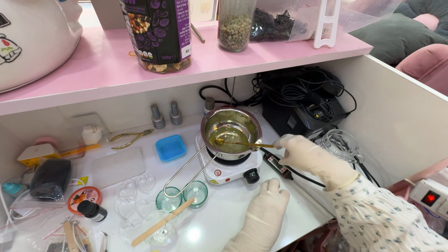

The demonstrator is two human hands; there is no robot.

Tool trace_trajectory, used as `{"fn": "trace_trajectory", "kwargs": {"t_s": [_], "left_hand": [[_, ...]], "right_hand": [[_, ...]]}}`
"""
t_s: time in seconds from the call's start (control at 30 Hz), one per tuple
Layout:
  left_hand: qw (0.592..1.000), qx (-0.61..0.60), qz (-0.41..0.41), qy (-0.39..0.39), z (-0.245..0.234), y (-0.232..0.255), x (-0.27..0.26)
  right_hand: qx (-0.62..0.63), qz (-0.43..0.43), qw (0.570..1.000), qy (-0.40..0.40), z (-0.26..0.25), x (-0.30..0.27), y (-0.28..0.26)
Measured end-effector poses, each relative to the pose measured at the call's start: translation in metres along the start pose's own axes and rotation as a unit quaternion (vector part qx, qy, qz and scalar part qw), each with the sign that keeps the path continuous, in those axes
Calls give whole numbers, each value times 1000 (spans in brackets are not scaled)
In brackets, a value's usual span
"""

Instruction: Melting wax in a small pot over a heater and monitoring the temperature using a digital thermometer.

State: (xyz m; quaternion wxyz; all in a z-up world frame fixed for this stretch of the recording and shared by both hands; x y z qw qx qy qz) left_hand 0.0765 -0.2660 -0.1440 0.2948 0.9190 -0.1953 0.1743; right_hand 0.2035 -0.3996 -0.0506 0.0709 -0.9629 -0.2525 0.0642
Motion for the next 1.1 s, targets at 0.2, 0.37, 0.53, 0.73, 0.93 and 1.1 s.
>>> {"fn": "trace_trajectory", "kwargs": {"t_s": [0.2,0.37,0.53,0.73,0.93,1.1], "left_hand": [[999,31,31,13,22,4,7],[995,2,86,52,-16,8,1],[966,177,64,174,-101,-5,-24],[906,366,-197,80,-177,-79,-29],[907,245,-321,-121,-201,-84,8],[894,179,-384,-145,-200,-85,21]], "right_hand": [[90,135,985,51,-73,-31,-47],[166,123,976,65,-86,-36,-80],[399,62,906,130,-47,-25,-73],[446,49,877,175,-60,-9,-96],[501,76,850,146,-74,0,-119],[444,48,872,199,-71,10,-108]]}}
Point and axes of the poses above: each hand's wrist, its own x-axis towards the middle knuckle, its own z-axis out of the palm, y = z × x, the point moved 1 cm from there along x, towards the middle knuckle, and after that the axes turned 11 degrees about -z, right-handed, at the moved point
